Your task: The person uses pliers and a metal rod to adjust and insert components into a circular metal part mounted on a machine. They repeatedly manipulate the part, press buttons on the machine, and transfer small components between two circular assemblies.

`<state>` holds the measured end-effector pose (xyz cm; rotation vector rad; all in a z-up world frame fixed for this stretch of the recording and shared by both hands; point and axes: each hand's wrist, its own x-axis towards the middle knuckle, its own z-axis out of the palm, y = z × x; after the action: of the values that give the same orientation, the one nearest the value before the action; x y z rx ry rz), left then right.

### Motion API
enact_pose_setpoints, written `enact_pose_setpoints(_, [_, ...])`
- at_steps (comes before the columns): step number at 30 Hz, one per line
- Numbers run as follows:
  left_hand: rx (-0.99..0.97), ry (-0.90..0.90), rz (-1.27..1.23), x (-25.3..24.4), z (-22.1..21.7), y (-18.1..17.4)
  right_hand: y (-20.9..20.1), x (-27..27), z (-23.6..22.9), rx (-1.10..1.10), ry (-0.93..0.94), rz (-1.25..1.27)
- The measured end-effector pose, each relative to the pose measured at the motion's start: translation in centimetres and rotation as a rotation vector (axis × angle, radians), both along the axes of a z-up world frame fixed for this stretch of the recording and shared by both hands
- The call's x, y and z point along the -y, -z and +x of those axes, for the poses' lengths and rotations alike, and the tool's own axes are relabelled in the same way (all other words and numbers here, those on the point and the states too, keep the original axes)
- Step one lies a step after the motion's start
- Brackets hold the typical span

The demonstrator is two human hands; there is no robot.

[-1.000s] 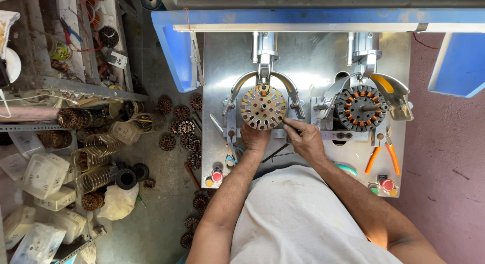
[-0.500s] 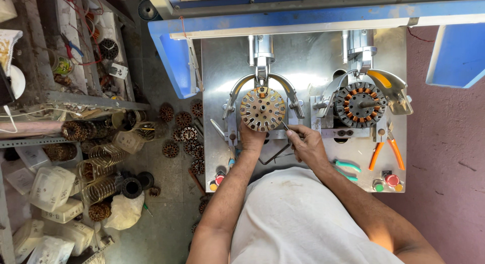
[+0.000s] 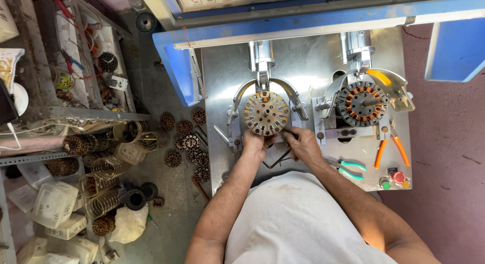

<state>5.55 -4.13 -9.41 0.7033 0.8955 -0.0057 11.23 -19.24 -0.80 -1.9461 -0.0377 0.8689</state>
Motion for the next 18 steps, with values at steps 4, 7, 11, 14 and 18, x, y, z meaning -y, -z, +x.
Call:
enact_pose_setpoints(4, [-0.054,0.045,0.016,-0.3,-0.3,0.7,-0.3,-0.1,-0.3,0.005,0.0,-0.028])
enact_pose_setpoints(7, [-0.079,0.082,0.035,-0.3,-0.3,0.6,-0.5,-0.3,-0.6,0.01,-0.005,-0.056])
enact_pose_setpoints(11, [-0.075,0.097,0.03,-0.4,-0.3,0.5,-0.7,-0.5,-0.8,0.01,0.012,-0.075])
enact_pose_setpoints(14, [-0.072,0.109,0.014,-0.6,-0.4,0.3,-0.7,-0.5,-1.0,0.013,0.012,-0.066])
enact_pose_setpoints(18, [-0.087,0.127,0.01,-0.7,-0.1,-0.2,-0.5,-0.7,-1.2,0.009,0.023,-0.082])
